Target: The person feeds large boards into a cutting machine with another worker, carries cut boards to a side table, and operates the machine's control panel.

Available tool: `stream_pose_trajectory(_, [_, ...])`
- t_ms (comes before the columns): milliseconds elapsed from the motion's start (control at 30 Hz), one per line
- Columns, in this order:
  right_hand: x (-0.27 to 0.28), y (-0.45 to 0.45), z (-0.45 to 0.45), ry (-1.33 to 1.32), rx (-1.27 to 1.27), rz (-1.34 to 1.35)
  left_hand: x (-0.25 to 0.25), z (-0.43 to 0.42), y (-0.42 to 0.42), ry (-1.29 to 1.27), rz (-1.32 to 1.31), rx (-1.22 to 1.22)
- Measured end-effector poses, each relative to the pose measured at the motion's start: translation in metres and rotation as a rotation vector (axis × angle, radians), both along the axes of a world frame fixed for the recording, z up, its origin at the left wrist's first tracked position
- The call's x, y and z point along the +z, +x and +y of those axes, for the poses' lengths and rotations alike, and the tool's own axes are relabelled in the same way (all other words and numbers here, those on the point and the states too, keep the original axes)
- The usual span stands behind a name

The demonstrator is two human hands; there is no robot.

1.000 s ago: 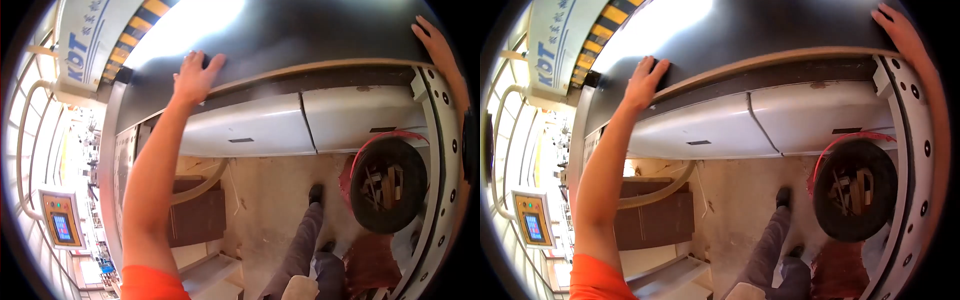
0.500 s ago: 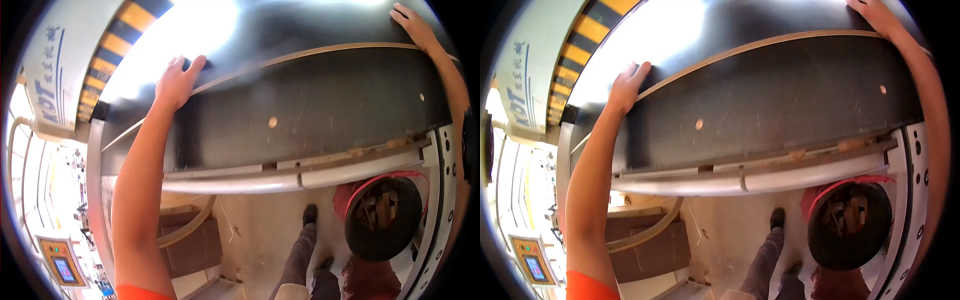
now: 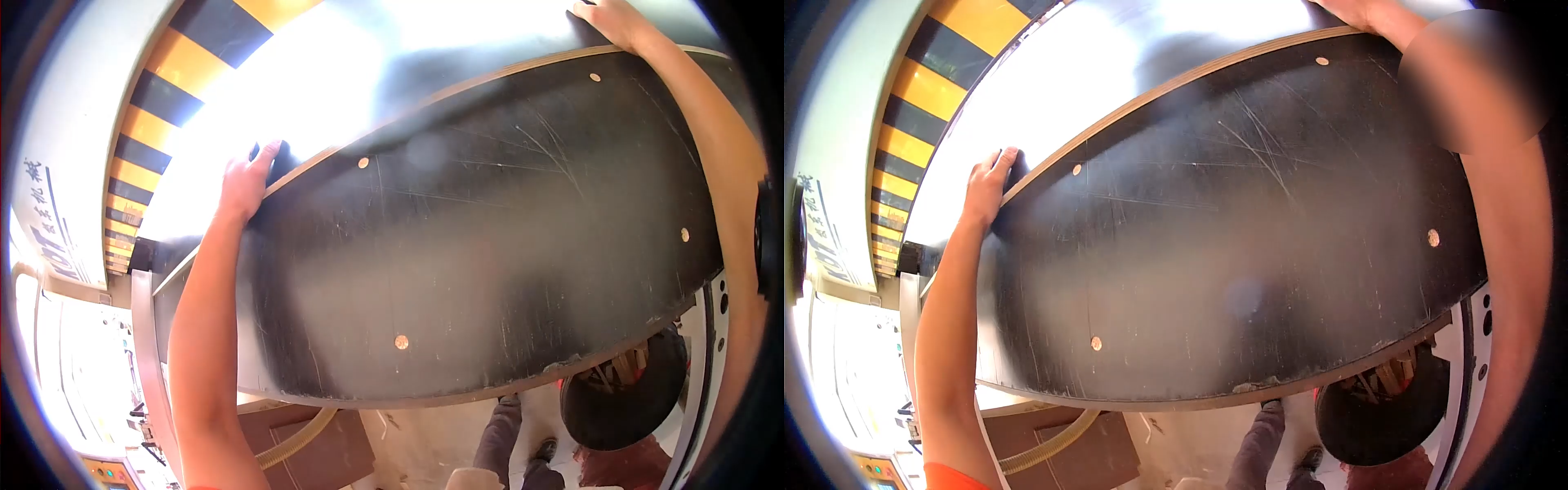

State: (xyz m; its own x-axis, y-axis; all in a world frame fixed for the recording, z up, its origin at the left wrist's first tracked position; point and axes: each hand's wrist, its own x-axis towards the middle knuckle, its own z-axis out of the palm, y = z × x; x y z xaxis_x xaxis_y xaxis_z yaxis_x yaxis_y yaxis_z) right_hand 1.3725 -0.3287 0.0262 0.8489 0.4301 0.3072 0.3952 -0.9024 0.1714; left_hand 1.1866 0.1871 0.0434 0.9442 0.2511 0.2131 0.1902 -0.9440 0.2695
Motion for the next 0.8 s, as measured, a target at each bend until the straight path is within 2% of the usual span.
stream_pose_trajectory(33, [0.003, 0.004, 0.002, -0.08, 0.009, -0.005, 0.0, -0.001, 0.002, 0.022, -0.003, -0.009])
stream_pose_trajectory(67, [0.004, 0.005, 0.003, 0.057, -0.05, 0.007, 0.0, 0.0, 0.004, 0.044, -0.012, -0.015])
stream_pose_trajectory(133, [0.013, -0.014, 0.028, 0.334, -0.155, 0.038, -0.01, 0.026, 0.015, 0.236, -0.044, -0.185])
stream_pose_trajectory(167, [-0.001, 0.02, 0.014, 0.243, -0.137, 0.016, -0.016, 0.042, 0.022, 0.336, -0.057, -0.266])
stream_pose_trajectory(200, [0.007, 0.003, 0.025, 0.33, -0.085, 0.019, -0.016, 0.046, 0.027, 0.445, -0.004, -0.264])
stream_pose_trajectory(267, [0.002, 0.051, 0.008, -0.155, -0.135, 0.176, -0.016, 0.049, 0.034, 0.662, 0.119, -0.232])
stream_pose_trajectory(300, [-0.015, 0.062, -0.017, -0.129, 0.005, -0.017, -0.029, 0.064, 0.043, 0.685, 0.056, -0.295])
stream_pose_trajectory(333, [-0.034, 0.076, -0.033, -0.093, 0.153, -0.216, -0.03, 0.065, 0.042, 0.566, 0.002, -0.287])
stream_pose_trajectory(433, [-0.045, 0.082, -0.034, 0.329, 0.045, -0.142, -0.013, 0.022, 0.028, 0.095, -0.175, -0.166])
stream_pose_trajectory(467, [-0.04, 0.077, -0.032, 0.384, 0.007, -0.114, -0.007, 0.007, 0.021, 0.006, -0.239, -0.12])
stream_pose_trajectory(533, [-0.024, 0.072, -0.028, 0.455, -0.119, 0.084, -0.002, -0.002, 0.016, -0.049, -0.289, -0.126])
stream_pose_trajectory(800, [-0.028, 0.078, -0.036, 0.431, -0.081, -0.072, 0.001, 0.002, 0.021, -0.074, -0.335, -0.057])
